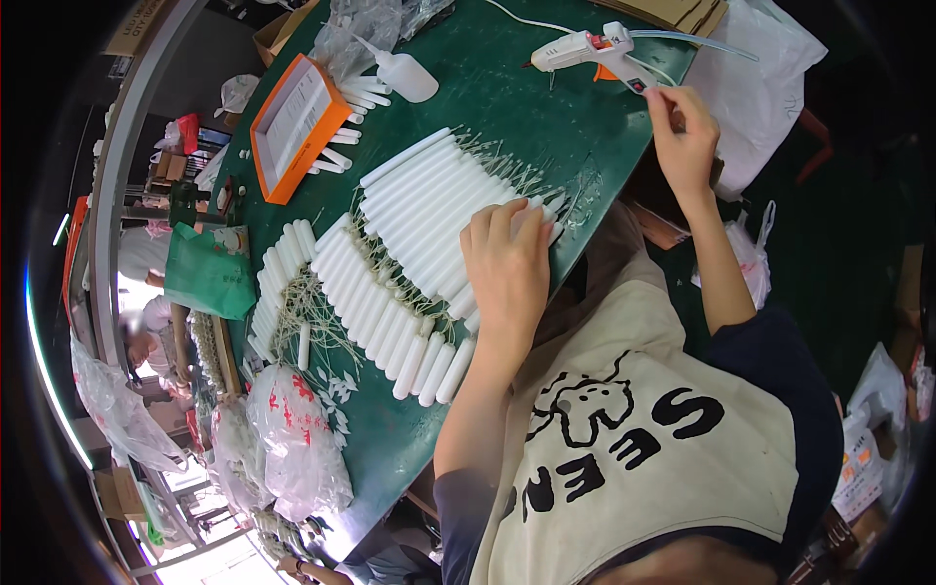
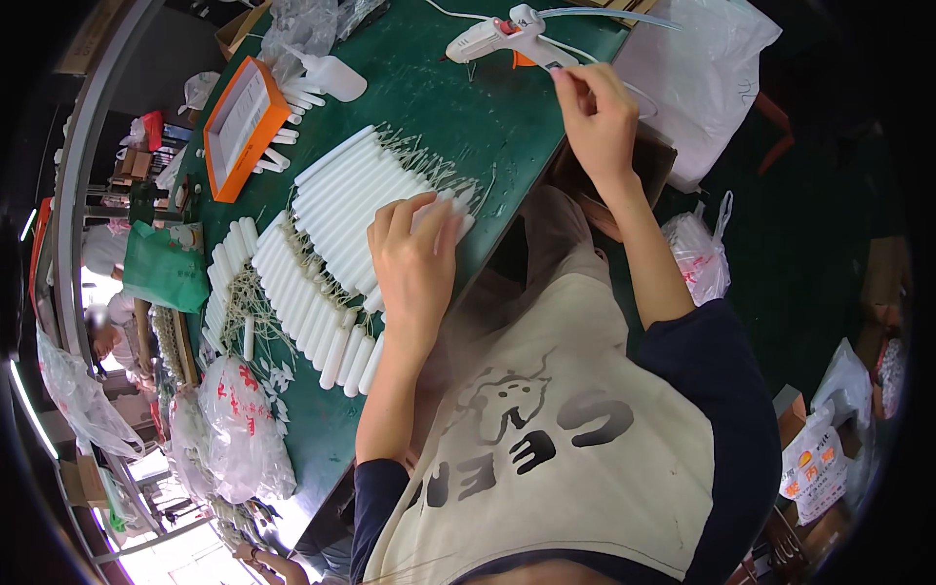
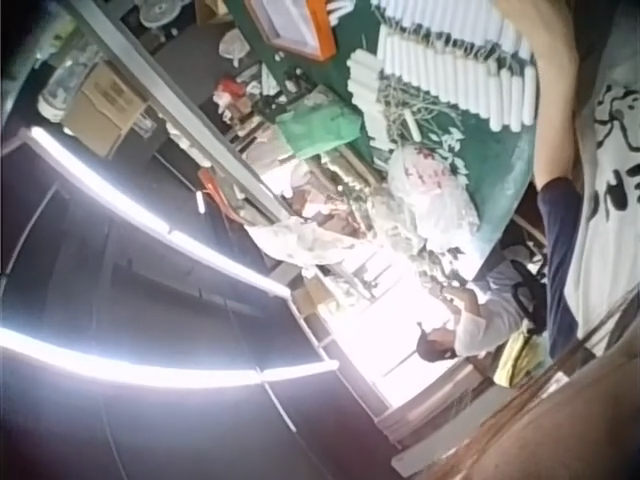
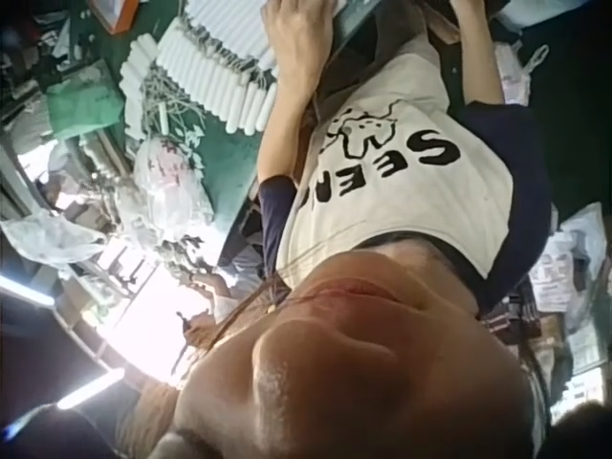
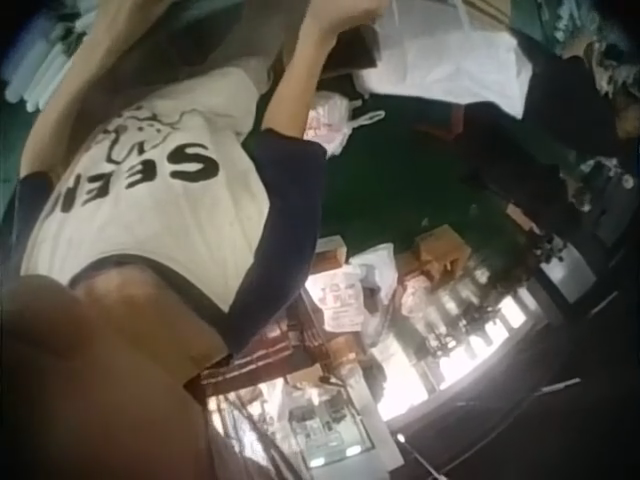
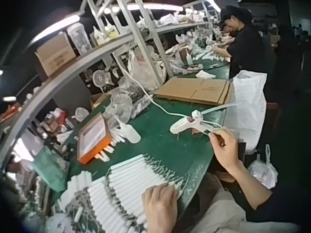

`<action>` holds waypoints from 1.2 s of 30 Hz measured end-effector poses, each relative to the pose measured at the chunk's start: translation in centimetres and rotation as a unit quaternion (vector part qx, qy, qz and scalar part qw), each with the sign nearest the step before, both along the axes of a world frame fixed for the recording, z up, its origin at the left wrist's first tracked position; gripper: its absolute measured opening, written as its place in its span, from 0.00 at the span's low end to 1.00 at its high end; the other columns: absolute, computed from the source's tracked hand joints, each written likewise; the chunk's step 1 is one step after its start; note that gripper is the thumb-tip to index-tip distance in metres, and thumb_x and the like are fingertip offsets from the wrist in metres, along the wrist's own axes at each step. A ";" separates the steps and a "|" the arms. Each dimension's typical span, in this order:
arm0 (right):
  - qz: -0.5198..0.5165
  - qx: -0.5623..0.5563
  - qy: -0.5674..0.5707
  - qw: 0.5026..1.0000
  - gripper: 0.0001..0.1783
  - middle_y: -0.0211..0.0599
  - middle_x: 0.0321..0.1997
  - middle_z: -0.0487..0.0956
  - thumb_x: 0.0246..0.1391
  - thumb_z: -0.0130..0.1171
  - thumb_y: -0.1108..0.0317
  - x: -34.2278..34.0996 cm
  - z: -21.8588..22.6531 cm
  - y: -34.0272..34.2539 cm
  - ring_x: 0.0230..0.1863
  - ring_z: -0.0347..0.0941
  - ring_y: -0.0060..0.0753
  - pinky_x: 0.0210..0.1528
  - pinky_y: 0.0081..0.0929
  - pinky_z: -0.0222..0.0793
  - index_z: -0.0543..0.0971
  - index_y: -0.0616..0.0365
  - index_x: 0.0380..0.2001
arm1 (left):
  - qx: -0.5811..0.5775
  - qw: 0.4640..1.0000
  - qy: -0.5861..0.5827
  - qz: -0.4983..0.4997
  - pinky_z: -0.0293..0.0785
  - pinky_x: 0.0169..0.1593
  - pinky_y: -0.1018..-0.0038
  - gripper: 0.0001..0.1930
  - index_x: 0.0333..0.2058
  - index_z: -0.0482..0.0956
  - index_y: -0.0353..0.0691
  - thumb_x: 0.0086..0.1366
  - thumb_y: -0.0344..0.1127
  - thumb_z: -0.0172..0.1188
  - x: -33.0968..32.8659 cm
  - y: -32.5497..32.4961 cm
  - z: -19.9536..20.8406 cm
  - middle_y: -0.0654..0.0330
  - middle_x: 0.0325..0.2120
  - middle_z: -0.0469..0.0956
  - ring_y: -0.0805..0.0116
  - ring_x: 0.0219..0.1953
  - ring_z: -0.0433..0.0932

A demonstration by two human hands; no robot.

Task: Assembling white light components by inserting wires into tubes and sealing them with a glue gun.

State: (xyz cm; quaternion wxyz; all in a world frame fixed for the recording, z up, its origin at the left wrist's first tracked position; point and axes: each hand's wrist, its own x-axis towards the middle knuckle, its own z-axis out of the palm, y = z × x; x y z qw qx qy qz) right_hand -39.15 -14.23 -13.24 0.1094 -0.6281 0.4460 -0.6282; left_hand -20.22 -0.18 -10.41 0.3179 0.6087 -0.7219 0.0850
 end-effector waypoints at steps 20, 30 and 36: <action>0.007 0.059 0.199 0.978 0.20 0.42 0.34 0.78 0.41 0.68 0.56 0.7 -0.2 -5.6 0.41 0.71 0.46 0.43 0.38 0.68 0.78 0.61 0.31 | 0.123 0.989 0.048 -0.061 0.68 0.44 0.64 0.05 0.28 0.81 0.36 0.53 0.31 0.61 1.8 -4.3 1.2 0.53 0.33 0.76 0.54 0.39 0.71; 0.136 0.131 0.060 0.980 0.19 0.29 0.29 0.79 0.42 0.71 0.65 -1.4 2.2 -3.5 0.32 0.72 0.17 0.35 0.19 0.69 0.76 0.62 0.35 | 0.167 0.947 0.273 -0.024 0.70 0.27 0.69 0.07 0.30 0.76 0.35 0.61 0.32 0.55 0.4 -4.6 2.5 0.53 0.20 0.79 0.58 0.21 0.77; 0.252 0.132 0.075 0.956 0.16 0.30 0.30 0.79 0.43 0.70 0.69 -2.7 4.4 0.2 0.33 0.72 0.17 0.36 0.20 0.70 0.76 0.61 0.34 | 0.154 0.951 0.265 -0.030 0.69 0.28 0.78 0.09 0.33 0.77 0.33 0.59 0.35 0.59 1.2 -4.4 1.4 0.57 0.20 0.78 0.75 0.21 0.73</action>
